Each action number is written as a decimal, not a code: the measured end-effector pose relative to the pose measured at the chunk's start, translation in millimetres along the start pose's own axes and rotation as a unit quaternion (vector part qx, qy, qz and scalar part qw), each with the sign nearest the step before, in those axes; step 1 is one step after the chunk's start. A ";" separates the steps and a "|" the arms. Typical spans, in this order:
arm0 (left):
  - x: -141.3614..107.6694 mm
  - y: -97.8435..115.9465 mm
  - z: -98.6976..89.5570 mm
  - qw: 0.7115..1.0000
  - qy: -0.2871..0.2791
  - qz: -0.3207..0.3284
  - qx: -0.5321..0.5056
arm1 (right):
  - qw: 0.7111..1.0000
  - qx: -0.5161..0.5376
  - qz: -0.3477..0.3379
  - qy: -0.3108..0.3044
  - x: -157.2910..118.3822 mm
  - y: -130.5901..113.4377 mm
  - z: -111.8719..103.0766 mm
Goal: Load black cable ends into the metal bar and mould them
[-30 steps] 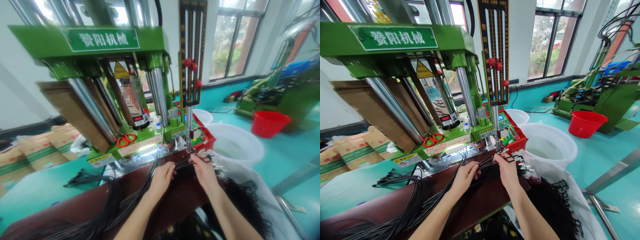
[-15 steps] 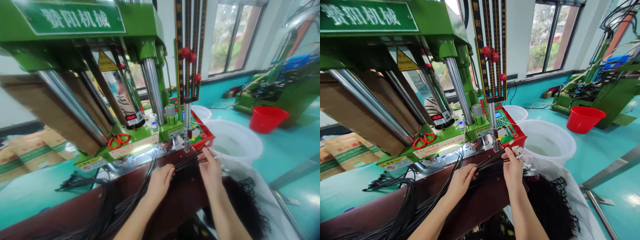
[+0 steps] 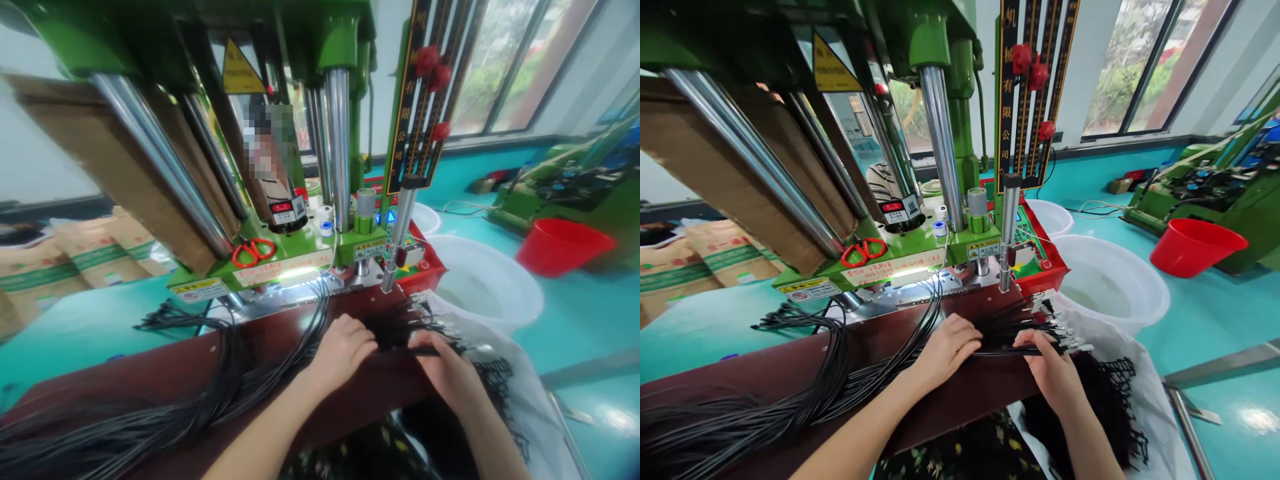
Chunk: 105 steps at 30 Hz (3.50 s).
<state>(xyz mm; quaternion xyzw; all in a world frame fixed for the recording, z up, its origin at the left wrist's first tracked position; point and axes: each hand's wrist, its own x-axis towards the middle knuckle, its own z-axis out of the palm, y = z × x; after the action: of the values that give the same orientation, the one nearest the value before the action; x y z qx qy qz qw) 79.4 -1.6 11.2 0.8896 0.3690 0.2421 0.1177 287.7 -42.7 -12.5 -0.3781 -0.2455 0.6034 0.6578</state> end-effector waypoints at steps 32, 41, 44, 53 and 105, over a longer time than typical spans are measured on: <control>-64.3 50.5 -46.2 0.929 -0.300 -0.005 -0.215 | 0.931 -0.150 0.057 -0.328 -36.5 -13.5 54.1; -72.7 90.7 12.2 0.645 -0.045 -0.326 -0.690 | 0.907 -0.168 0.168 -0.348 -47.9 9.1 71.1; -62.3 96.3 18.8 0.632 -0.049 -0.335 -0.697 | 0.942 -0.098 0.147 -0.287 -28.6 -3.8 74.4; -59.8 100.4 7.2 0.671 -0.090 -0.315 -0.665 | 0.856 -0.388 0.051 -0.337 -16.1 -36.5 81.4; -41.9 92.4 -1.3 0.566 -0.147 -0.308 -0.751 | 0.679 -0.538 -0.158 -0.474 -21.3 -58.4 77.3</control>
<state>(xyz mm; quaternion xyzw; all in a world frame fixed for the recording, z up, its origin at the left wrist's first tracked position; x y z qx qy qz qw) 108.6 -96.2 33.7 0.3369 0.2839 0.2472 0.8630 259.8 -47.2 82.5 -0.2863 -0.8625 0.3530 0.2223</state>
